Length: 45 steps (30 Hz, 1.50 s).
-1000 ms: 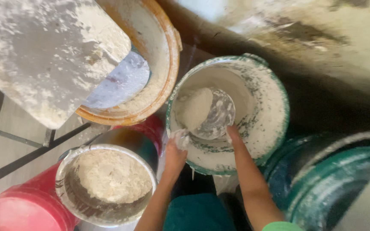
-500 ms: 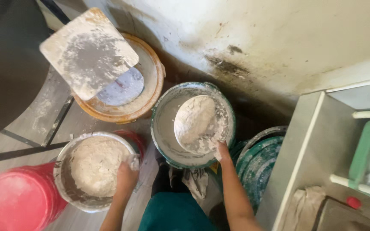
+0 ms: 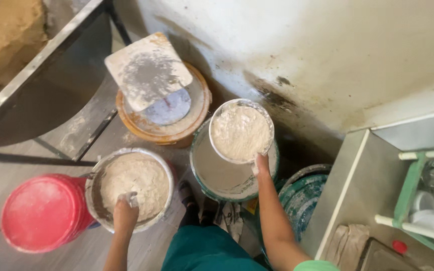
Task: The person mixes a liquid in a bucket by hand, then scoops flour from a green bucket into a metal bowl and adds it to the liquid. The person continues to mix the flour and liquid together by hand.
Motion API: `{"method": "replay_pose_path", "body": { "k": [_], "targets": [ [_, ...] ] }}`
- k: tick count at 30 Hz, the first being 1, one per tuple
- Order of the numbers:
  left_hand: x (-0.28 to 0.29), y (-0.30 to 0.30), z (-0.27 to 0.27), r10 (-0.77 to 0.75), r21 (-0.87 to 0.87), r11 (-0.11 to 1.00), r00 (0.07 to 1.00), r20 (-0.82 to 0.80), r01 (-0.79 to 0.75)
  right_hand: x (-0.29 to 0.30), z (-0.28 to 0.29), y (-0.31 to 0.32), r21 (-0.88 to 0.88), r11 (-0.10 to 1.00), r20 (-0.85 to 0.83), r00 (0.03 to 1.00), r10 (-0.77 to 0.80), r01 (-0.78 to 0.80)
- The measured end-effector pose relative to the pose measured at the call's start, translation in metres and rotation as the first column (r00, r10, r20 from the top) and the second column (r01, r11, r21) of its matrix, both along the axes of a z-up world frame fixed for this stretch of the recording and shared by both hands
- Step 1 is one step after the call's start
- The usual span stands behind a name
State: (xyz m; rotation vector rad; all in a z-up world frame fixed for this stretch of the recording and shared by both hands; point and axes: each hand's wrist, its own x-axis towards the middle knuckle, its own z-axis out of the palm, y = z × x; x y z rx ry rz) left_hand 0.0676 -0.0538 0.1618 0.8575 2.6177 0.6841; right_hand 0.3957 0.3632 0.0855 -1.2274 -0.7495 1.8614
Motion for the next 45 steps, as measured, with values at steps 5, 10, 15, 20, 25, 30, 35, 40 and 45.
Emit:
{"method": "replay_pose_path", "body": {
  "k": [5, 10, 15, 20, 25, 30, 35, 40, 45],
  "targets": [
    [-0.011, 0.0, -0.02, 0.044, 0.107, 0.993, 0.999, -0.025, -0.041, -0.049, 0.024, 0.025, 0.005, 0.991, -0.012, 0.991, 0.134, -0.134],
    [-0.011, 0.007, -0.041, 0.098, 0.128, 0.987, 0.995, 0.021, -0.1, -0.147, 0.049, 0.058, 0.008, 0.964, -0.076, 0.961, 0.266, -0.266],
    [-0.004, 0.008, -0.05, 0.141, 0.068, 0.986, 0.983, 0.115, -0.15, -0.282, 0.075, 0.081, 0.08, 0.945, -0.108, 0.94, 0.325, -0.318],
    [0.007, -0.001, -0.043, 0.17, 0.093, 0.979, 0.979, 0.116, -0.181, -0.372, 0.075, 0.094, 0.159, 0.932, -0.002, 0.944, 0.33, -0.326],
    [0.012, -0.008, -0.041, 0.202, 0.104, 0.97, 0.965, 0.167, -0.221, -0.399, 0.063, 0.105, 0.305, 0.891, 0.187, 0.939, 0.289, -0.335],
    [0.016, -0.006, -0.045, 0.183, 0.065, 0.979, 0.976, 0.12, -0.192, -0.381, 0.071, 0.11, 0.245, 0.878, 0.404, 0.866, 0.293, -0.411],
    [0.006, 0.011, -0.044, 0.167, 0.119, 0.977, 0.983, 0.072, -0.175, -0.303, 0.065, 0.126, 0.081, 0.875, 0.129, 0.876, 0.465, -0.477],
    [-0.01, 0.031, -0.047, 0.107, -0.021, 0.994, 0.99, 0.096, -0.105, -0.149, -0.008, 0.11, -0.092, 0.877, 0.042, 0.878, 0.477, -0.472],
    [-0.013, 0.045, -0.068, 0.068, -0.11, 0.992, 0.994, 0.084, -0.059, -0.029, -0.115, 0.05, 0.24, 0.626, 0.734, 0.561, 0.383, -0.742]
  ]
}}
